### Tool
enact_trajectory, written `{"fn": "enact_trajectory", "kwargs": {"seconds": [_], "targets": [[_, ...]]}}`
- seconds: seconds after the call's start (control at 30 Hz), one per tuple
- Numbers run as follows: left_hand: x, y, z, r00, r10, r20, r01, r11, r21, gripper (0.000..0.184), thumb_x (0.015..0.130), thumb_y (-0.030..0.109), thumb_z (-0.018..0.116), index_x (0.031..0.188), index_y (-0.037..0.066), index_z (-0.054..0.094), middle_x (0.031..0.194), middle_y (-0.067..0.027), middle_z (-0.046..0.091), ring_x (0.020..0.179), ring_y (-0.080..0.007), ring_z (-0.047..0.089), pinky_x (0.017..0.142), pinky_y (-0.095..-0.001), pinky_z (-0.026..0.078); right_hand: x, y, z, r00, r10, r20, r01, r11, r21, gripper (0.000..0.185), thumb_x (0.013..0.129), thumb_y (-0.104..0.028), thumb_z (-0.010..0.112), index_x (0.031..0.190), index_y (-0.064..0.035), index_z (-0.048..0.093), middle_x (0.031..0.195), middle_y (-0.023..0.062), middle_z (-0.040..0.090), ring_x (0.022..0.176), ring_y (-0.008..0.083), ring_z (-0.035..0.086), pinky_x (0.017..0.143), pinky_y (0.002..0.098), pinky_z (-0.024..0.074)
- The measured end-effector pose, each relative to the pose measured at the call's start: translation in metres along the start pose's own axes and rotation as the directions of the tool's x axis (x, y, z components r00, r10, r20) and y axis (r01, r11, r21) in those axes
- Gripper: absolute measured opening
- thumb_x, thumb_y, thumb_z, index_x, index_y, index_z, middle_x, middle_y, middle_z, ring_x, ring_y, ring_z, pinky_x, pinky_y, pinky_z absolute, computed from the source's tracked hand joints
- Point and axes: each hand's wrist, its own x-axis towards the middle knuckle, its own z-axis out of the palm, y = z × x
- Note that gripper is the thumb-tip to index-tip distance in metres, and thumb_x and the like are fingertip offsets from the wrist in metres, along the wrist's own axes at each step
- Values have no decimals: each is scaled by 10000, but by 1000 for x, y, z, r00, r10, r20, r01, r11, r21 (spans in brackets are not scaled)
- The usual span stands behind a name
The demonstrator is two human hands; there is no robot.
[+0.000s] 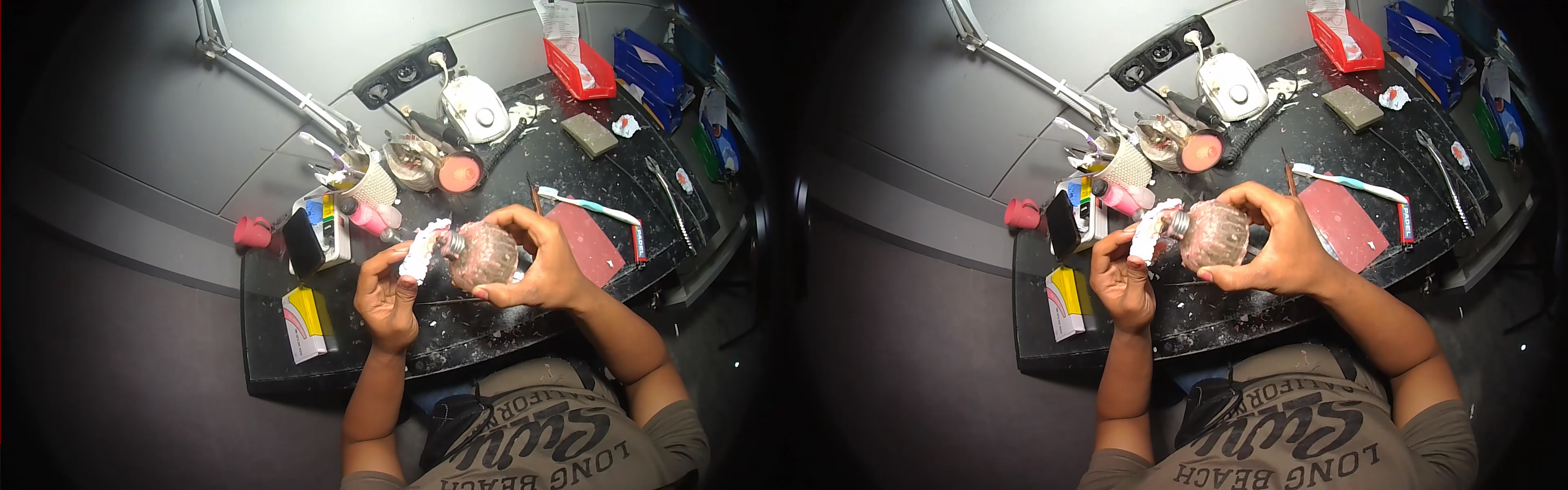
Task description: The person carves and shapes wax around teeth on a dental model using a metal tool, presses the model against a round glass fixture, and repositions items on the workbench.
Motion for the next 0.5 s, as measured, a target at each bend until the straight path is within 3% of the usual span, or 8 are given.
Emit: {"fn": "enact_trajectory", "kwargs": {"seconds": [0.17, 0.5], "targets": [[2, 1, 1, 998, 67, 8, -67, 995, 70, 356, 1012, 159, 699, 1268, -40, 554, 1302, -216, 628, 1216, -255, 614, 1082, -400, 471, -1, -5, 1, 997, 14, 82, -8, 997, -72, 647, 630, -218, 968, 1143, 26, 659, 1026, 86, 717, 949, 124, 688, 885, 296, 551], [3, 0, 0, 996, 83, 13, -84, 993, 86, 335, 1010, 154, 700, 1252, -28, 558, 1298, -218, 620, 1218, -263, 612, 1075, -404, 475, -1, -1, 1, 1000, 12, 11, -11, 996, -88, 643, 630, -232, 965, 1139, 20, 663, 1013, 81, 718, 921, 127, 685, 864, 295, 550]]}}
